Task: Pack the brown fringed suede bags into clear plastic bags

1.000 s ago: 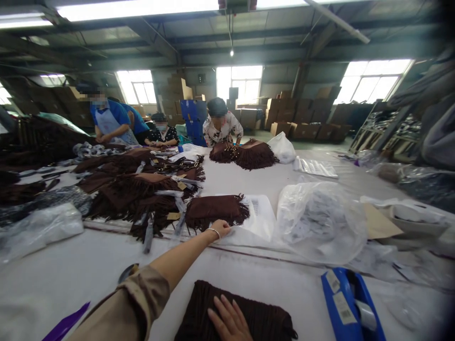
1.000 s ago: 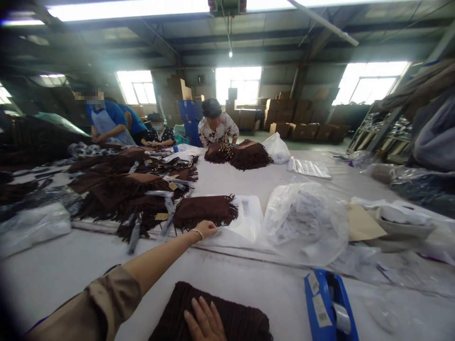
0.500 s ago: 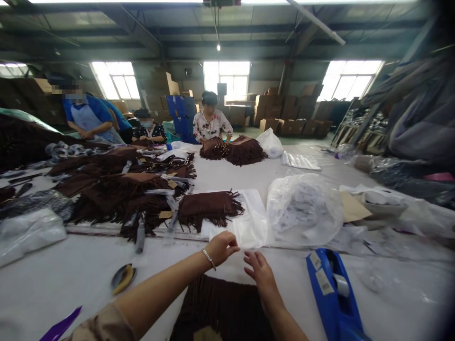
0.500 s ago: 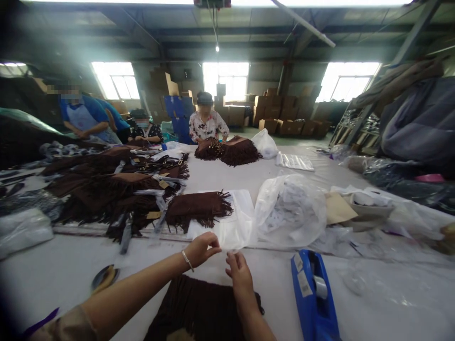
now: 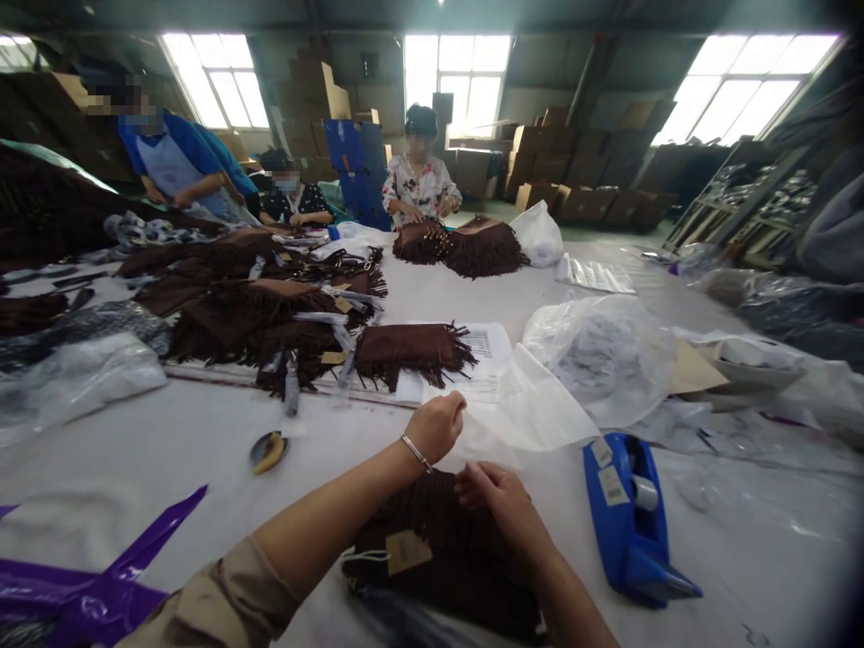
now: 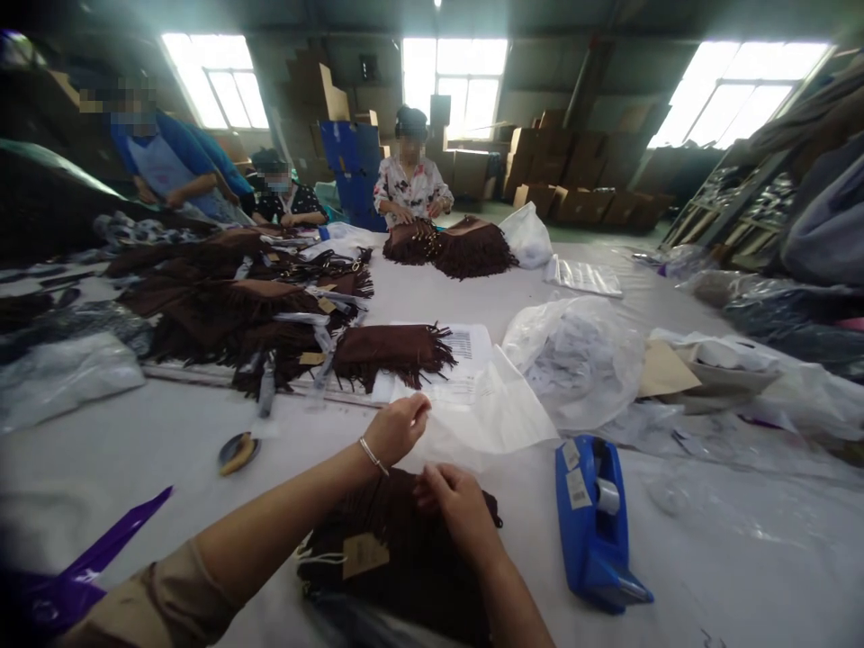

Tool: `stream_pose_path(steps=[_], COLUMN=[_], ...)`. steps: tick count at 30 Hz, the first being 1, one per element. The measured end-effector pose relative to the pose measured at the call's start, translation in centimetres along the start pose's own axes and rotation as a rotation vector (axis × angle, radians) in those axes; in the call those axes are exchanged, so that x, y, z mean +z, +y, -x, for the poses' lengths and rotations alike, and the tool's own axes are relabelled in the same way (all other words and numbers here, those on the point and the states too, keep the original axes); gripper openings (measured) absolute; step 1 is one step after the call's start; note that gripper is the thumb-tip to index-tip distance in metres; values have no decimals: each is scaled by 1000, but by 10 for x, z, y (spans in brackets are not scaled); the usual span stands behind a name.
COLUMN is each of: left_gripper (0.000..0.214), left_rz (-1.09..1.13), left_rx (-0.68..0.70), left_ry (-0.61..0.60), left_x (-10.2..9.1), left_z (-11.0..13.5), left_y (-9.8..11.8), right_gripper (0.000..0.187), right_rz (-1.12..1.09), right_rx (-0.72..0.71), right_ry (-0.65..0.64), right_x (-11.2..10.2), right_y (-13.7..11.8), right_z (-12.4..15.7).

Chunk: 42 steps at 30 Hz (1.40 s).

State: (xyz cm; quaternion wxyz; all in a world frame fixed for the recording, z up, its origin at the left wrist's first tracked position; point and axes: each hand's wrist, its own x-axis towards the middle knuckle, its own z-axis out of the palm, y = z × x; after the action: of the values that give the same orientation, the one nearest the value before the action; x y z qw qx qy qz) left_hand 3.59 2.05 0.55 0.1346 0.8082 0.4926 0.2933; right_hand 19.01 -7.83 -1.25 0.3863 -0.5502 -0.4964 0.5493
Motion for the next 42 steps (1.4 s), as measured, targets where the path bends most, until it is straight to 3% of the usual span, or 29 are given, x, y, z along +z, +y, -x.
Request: stream_pose_path(steps=[1,2,4,5,8,11,14,17,21,23,25,27,30,33,36,39,42], left_gripper=[11,11,15,16,20,21,23,33,41,44,43,34,26,21,17,20,20], left_rz=[-62,-112,-181,-211,-335,-492,-571,-536,-222,192,727,1120,1295,1338,1304,1264,1242], left_rx=[75,145,278,343,467,407,247,51,-295,-528,-747,-855,-846,-837,-830,-815,-823], left_ry=[16,38,77,83,30,-76,-85,37,121,139,112,53,-36,-160,-303,-394,-412], left_x=[1,1,-3,-5,-16,-30,-51,-67,-62,-48,-33,-15,13,41,56,49,28], left_z=[4,8,18,22,34,39,47,70,105,109,98,76,36,11,8,19,39], left_y=[7,13,24,28,34,23,-10,-51,-82,-82,-73,-61,-47,-49,-71,-100,-121], right_gripper=[37,31,28,30,30,31,29,23,32,51,67,64,43,46,42,33,48], right_rz=[110,258,612,786,1130,1195,1159,1028,628,202,-243,-534,-712,-696,-419,-101,66], right_rx=[-127,-284,-548,-605,-556,-563,-561,-508,-367,-238,-148,-118,-88,-19,99,213,285], right_ry=[-27,26,243,326,314,259,380,586,797,799,729,645,536,514,515,483,489], right_x=[0,-1,-7,-12,-26,-33,-45,-63,-72,-69,-68,-72,-86,-95,-90,-75,-59], right_y=[-15,-29,-48,-52,-46,-30,-17,0,28,39,47,52,62,79,95,99,96], right_z=[8,14,17,14,-2,-8,2,17,29,27,18,6,-7,-8,4,20,33])
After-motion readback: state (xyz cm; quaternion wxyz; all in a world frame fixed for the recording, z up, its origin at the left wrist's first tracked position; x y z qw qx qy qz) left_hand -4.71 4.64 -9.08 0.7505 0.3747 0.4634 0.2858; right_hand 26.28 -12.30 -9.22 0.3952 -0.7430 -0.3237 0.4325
